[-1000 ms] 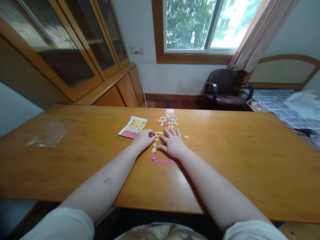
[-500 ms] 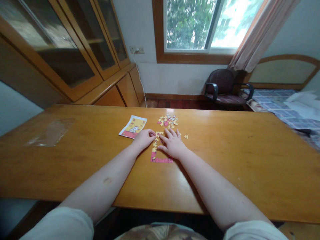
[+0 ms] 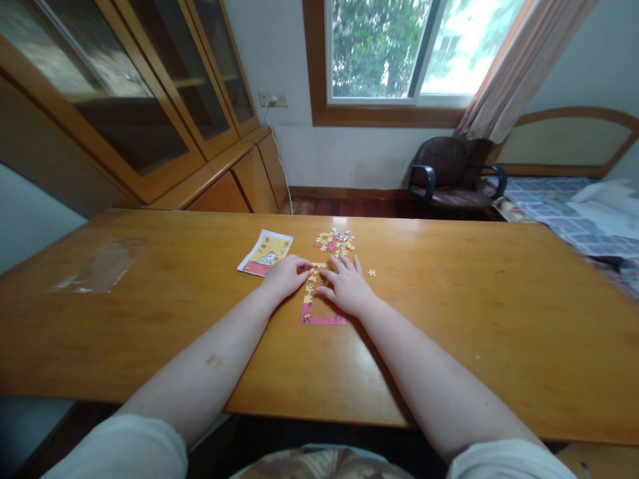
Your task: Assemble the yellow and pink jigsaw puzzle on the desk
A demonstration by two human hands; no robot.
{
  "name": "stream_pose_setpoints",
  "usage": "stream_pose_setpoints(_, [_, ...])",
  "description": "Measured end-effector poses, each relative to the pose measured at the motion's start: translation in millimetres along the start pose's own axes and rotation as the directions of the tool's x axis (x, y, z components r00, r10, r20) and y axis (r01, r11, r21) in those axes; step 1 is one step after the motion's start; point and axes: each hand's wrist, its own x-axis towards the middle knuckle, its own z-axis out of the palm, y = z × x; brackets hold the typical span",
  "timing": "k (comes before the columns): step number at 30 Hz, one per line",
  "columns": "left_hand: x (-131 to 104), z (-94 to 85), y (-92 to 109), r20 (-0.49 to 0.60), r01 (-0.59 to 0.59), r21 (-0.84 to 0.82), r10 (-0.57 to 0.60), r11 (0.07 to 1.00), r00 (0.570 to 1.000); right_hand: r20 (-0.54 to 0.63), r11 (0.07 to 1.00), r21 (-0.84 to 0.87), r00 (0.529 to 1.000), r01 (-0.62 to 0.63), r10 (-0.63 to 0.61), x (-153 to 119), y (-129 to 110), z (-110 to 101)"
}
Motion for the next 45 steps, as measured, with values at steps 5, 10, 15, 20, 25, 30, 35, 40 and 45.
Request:
stream_pose_setpoints(5, [0.9,0.2,0.4,0.019,-0.003,0.039,0.002,0.999,1.0,0.03,1.0,0.004,1.0,0.001,-0.001,0.5,-1.0,0.5])
stream_pose_setpoints(10, [2.4,4.9,-1.5,-0.007,-0.003,-0.015,0.003,1.0,1.0,0.029,1.0,0.001,1.0,0.01,-0.01,0.3,-1.0,1.8])
stream_pose_setpoints(15, [3.4,6.6,-2.7,0.021,0.036,-0.079,-0.035,0.996,0.999,0.027,1.0,0.002,0.999,0.02,-0.02,-0.2,-1.1,2.7])
stream_pose_setpoints(20, [3.5,7.3,-2.6,0.013,0.04,-0.081,-0.039,0.996,0.999,0.025,1.0,-0.003,0.999,0.02,-0.02,0.2,-1.6,3.6])
stream_pose_setpoints(25, [4.0,10.0,0.1,-0.033,0.015,-0.025,-0.016,1.0,0.999,0.03,1.0,-0.013,0.999,0.01,-0.01,1.5,-1.7,5.6])
stream_pose_setpoints(30, [4.3,11.4,1.5,-0.042,0.015,-0.001,-0.015,1.0,0.999,0.042,1.0,-0.013,0.999,0.014,-0.013,1.7,-1.8,5.4])
stream_pose_setpoints(35, [3.7,11.6,-1.6,-0.065,0.02,-0.033,-0.022,0.999,0.998,0.027,1.0,-0.008,1.0,0.014,-0.013,1.2,-1.5,4.9])
stream_pose_setpoints(40, [2.9,11.5,-2.7,-0.065,0.022,-0.038,-0.024,0.999,0.998,0.034,1.0,0.0,0.999,0.017,-0.017,0.9,-0.7,5.0])
stream_pose_setpoints(45, [3.3,11.6,-2.3,-0.064,0.01,-0.032,-0.012,0.999,0.998,0.034,1.0,0.011,0.999,0.024,-0.024,1.3,0.5,6.3])
